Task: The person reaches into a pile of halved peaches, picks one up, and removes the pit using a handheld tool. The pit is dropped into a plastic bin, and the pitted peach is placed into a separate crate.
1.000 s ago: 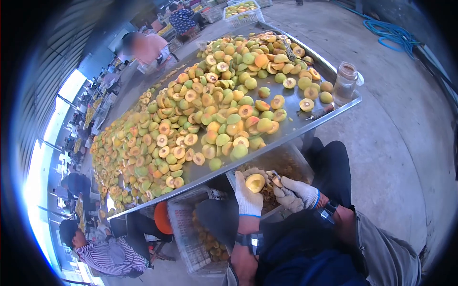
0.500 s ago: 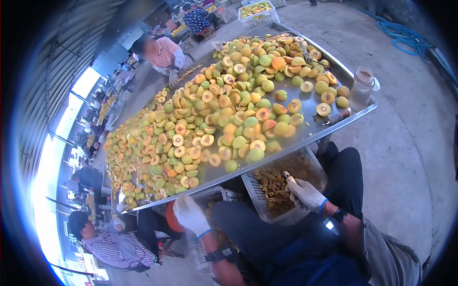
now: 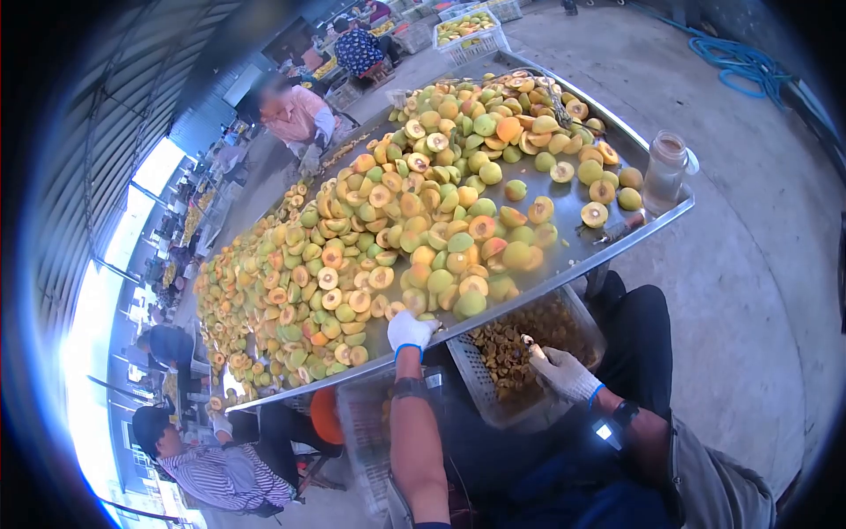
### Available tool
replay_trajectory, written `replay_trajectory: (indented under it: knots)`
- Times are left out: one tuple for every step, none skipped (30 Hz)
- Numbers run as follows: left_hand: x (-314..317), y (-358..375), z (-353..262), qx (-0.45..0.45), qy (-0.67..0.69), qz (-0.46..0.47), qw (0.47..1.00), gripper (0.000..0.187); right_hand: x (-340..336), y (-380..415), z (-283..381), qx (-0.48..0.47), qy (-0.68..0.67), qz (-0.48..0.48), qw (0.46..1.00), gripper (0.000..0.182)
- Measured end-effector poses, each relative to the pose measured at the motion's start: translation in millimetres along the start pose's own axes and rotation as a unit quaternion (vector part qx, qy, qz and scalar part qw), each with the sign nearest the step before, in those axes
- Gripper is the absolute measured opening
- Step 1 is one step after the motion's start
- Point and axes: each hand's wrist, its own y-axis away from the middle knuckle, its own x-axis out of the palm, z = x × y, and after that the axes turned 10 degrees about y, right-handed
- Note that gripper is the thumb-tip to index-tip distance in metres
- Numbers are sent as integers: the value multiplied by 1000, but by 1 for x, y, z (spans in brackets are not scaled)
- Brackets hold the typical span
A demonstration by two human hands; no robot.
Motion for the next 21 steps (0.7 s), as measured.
replay_trajectory:
  knots:
    - [-5,5,9,13,91,-2,996,58,0,3,4,7,20,0,1000,43]
    - [-10,10,17,27,182,-3,983,57,-1,3,3,5,18,-1,1000,43]
    - [-13,18,25,59,313,-4,948,51,-2,3,2,-11,14,12,1000,42]
    - [-13,28,25,41,493,-18,869,46,-2,4,0,-26,11,27,999,41]
    - [-18,34,28,49,605,10,795,45,-2,5,-1,-25,9,29,999,41]
    - [-31,47,25,55,706,34,706,45,-3,5,-2,-46,22,56,997,40]
    - [-35,57,22,51,764,67,639,48,-2,5,-1,-67,35,84,994,38]
    - [-32,71,16,54,816,75,571,49,1,2,-4,-68,38,88,993,38]
    - [-29,87,8,57,861,84,499,50,5,-2,-9,-100,43,91,990,36]
    - [-26,93,6,85,852,116,503,54,8,-1,-9,-131,46,92,986,34]
    - [-17,100,7,163,682,60,711,54,9,3,-8,-128,46,91,987,34]
    - [-18,111,-4,103,778,113,609,53,12,15,8,-162,74,55,982,36]
    - [-13,123,-15,116,827,150,529,51,15,24,21,-194,102,19,975,40]
    - [-14,136,-31,114,829,154,526,51,15,31,32,-191,104,16,976,40]
    - [-18,150,-51,87,833,134,529,46,15,36,42,-162,105,32,981,40]
    - [-25,164,-73,60,836,114,533,41,16,39,47,-133,106,48,984,39]
    - [-32,176,-93,32,838,93,537,36,17,35,45,-154,135,44,978,39]
    - [-36,185,-108,5,837,73,542,31,18,36,48,-151,135,43,978,39]
    - [-34,191,-117,-24,836,54,545,27,18,37,51,-165,164,34,972,39]
    - [-15,188,-111,128,671,-50,729,29,19,38,52,-178,193,26,965,39]
    - [2,186,-106,111,697,-41,708,31,19,36,49,-188,214,10,958,39]
